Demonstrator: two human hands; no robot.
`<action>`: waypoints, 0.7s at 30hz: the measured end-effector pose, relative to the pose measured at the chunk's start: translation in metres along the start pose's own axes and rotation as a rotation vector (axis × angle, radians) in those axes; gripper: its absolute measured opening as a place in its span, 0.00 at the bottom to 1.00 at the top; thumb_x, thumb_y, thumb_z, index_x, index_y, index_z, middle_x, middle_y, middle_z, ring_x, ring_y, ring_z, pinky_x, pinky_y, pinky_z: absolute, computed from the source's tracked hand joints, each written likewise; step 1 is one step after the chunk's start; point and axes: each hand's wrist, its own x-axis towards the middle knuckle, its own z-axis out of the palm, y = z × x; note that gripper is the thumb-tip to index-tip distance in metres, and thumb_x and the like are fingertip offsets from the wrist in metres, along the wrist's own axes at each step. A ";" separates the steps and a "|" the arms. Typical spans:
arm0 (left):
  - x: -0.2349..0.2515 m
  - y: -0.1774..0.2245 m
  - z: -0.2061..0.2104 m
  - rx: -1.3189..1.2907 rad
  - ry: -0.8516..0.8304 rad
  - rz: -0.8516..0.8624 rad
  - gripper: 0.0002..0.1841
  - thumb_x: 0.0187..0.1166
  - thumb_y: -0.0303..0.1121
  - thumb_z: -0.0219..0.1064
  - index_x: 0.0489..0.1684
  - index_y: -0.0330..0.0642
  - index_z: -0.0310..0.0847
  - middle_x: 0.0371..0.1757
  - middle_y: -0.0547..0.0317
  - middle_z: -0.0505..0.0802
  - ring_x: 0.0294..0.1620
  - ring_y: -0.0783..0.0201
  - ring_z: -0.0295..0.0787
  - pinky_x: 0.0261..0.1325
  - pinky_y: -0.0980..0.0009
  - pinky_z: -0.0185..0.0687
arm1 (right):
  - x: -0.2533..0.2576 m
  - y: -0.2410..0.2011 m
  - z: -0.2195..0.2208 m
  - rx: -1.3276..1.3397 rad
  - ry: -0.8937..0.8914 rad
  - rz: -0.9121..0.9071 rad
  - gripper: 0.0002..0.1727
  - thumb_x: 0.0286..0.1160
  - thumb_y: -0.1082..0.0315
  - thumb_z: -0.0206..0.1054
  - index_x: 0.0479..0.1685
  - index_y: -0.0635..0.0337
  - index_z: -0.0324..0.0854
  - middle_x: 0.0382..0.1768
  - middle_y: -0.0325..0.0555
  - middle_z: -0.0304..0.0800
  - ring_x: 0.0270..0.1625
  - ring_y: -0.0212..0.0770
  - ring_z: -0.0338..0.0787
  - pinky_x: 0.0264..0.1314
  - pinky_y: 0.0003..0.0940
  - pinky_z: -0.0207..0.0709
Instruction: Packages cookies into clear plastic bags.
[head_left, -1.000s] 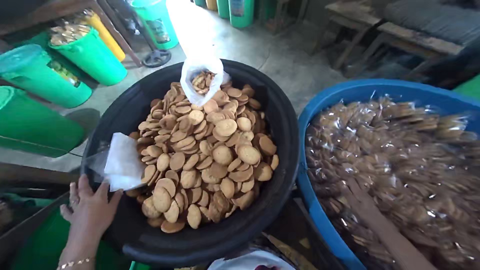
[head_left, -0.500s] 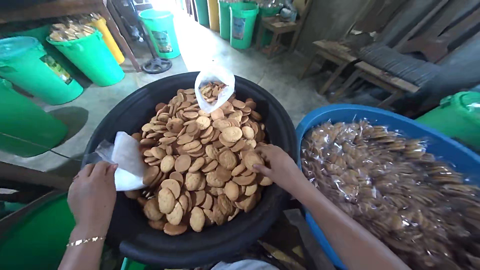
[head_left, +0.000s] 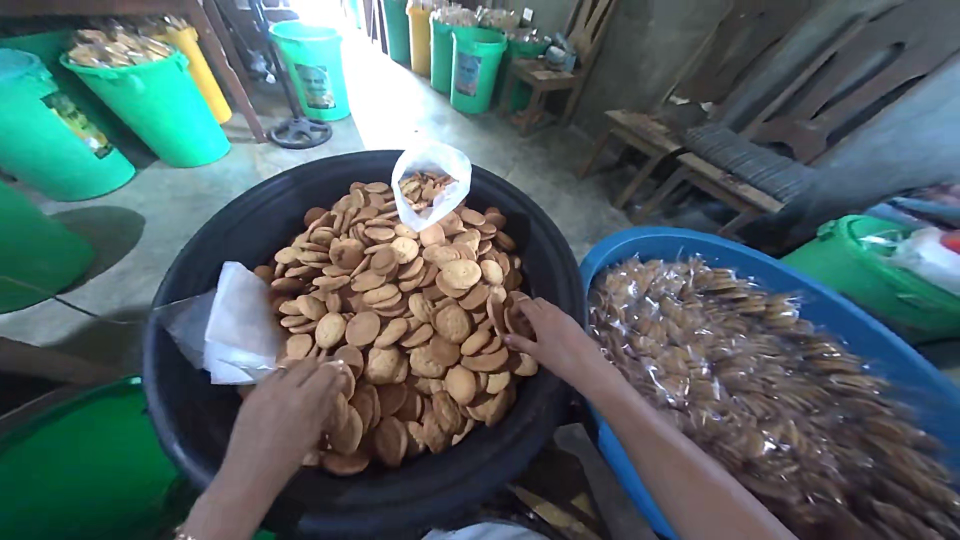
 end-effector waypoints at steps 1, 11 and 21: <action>0.000 0.007 0.003 -0.038 -0.021 0.018 0.18 0.84 0.36 0.58 0.38 0.31 0.91 0.42 0.36 0.94 0.46 0.33 0.93 0.48 0.35 0.86 | 0.001 -0.003 -0.002 0.005 -0.001 0.003 0.31 0.84 0.53 0.67 0.77 0.67 0.73 0.72 0.65 0.79 0.73 0.60 0.82 0.78 0.54 0.73; 0.103 0.076 -0.012 -0.148 0.252 0.044 0.08 0.78 0.28 0.65 0.32 0.33 0.86 0.28 0.47 0.88 0.26 0.51 0.88 0.29 0.56 0.85 | 0.018 -0.048 -0.004 -0.081 -0.008 0.157 0.30 0.93 0.50 0.52 0.81 0.65 0.67 0.71 0.68 0.80 0.73 0.66 0.83 0.73 0.61 0.75; 0.118 0.023 -0.003 -0.452 0.426 -0.319 0.10 0.84 0.23 0.61 0.54 0.31 0.86 0.51 0.41 0.92 0.47 0.51 0.91 0.52 0.53 0.87 | 0.012 -0.033 -0.007 -0.189 0.296 -0.193 0.26 0.86 0.63 0.64 0.79 0.64 0.74 0.68 0.70 0.82 0.68 0.68 0.85 0.67 0.60 0.80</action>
